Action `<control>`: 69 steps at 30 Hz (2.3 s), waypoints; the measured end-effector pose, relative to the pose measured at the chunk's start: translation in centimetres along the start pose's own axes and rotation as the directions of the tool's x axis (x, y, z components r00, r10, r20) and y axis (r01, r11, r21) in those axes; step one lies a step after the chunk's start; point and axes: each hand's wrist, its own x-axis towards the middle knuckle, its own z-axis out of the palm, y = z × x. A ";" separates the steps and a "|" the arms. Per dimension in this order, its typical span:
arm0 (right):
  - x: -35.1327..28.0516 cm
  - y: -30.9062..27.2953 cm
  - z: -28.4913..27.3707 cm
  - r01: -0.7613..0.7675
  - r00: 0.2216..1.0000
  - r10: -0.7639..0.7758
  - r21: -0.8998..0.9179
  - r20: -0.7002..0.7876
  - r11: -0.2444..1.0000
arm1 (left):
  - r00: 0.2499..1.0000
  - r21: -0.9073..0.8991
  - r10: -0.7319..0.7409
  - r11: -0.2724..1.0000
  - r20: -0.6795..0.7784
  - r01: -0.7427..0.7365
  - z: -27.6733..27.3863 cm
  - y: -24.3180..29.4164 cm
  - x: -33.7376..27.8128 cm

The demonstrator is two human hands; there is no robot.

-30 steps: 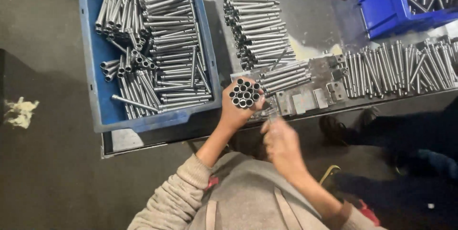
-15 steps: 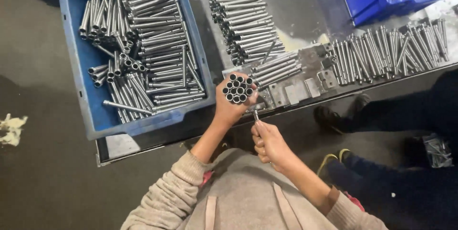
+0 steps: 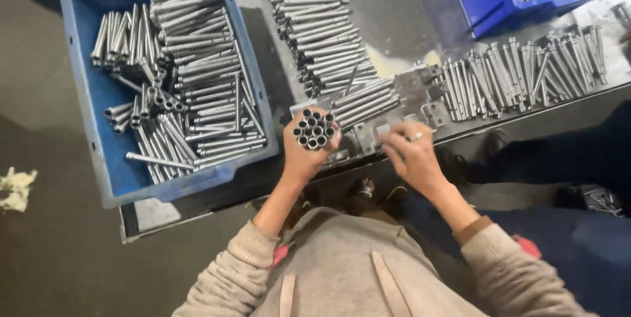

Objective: Assembling small metal tubes into a fixture on a workbench in a fabrication environment.

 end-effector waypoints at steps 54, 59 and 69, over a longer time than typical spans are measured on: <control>1.0 -15.7 0.8 -0.760 0.324 0.342 0.458 0.882 -0.461 | 0.999 -0.054 0.029 0.998 0.019 -0.028 0.1 -0.9 -0.5; 0.9 -16.6 1.3 -0.792 0.374 0.479 0.542 0.794 -0.282 | 0.998 -0.036 0.055 0.998 0.018 -0.055 -0.3 -1.2 -0.4; -3.5 -12.1 -0.3 -0.671 0.736 0.503 0.397 0.452 0.626 | 1.000 -0.011 0.020 1.000 0.004 -0.020 -0.9 -0.4 -0.8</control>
